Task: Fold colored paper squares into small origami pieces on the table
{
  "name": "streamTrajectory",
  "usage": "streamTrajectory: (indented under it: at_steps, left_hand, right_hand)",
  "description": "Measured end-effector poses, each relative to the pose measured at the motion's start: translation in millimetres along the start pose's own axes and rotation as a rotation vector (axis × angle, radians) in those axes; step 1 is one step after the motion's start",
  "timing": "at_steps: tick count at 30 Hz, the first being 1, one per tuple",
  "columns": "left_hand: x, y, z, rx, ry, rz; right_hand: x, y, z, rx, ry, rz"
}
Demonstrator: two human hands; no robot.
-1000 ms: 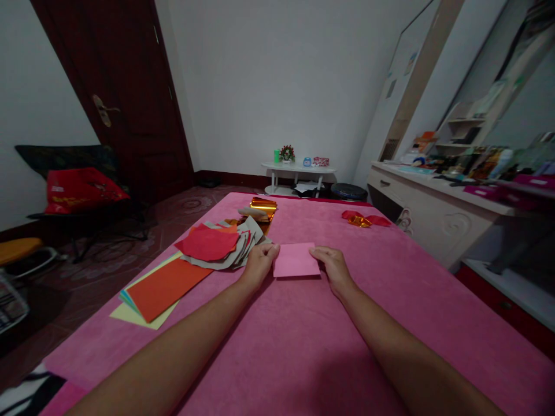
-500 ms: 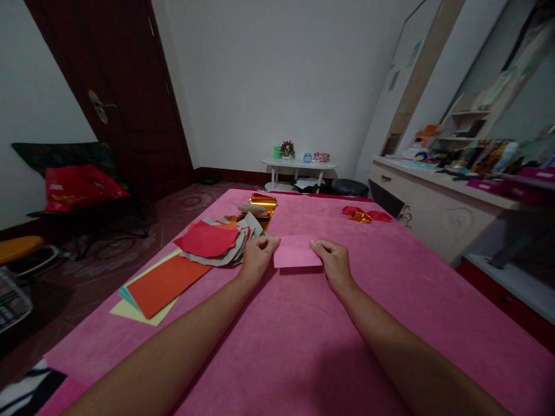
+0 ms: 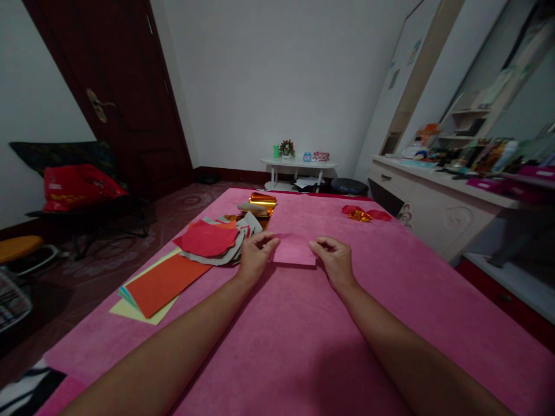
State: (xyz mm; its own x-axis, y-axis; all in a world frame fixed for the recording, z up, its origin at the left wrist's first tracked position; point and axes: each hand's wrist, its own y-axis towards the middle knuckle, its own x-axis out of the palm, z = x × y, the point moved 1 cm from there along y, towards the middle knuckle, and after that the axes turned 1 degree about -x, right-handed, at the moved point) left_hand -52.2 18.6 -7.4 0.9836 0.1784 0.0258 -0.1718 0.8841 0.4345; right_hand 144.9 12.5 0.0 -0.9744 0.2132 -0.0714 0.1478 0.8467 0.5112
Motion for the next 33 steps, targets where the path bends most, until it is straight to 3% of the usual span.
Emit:
streamTrajectory:
  at_steps: [6, 11, 17, 33]
  left_hand:
    - [1.6, -0.1, -0.4, -0.053, -0.053, -0.071]
    - [1.8, -0.5, -0.4, -0.072, -0.166, -0.09]
    - [0.9, 0.1, -0.3, -0.061, -0.193, -0.073]
    - [1.0, -1.3, -0.4, -0.052, -0.144, -0.086]
  right_hand:
    - [-1.4, 0.2, 2.8, 0.019, 0.01, 0.007]
    - [-0.8, 2.2, 8.1, 0.118, 0.129, 0.013]
    - [-1.6, 1.3, 5.8, 0.026, 0.037, -0.011]
    - [-0.8, 3.3, 9.2, 0.022, 0.053, -0.014]
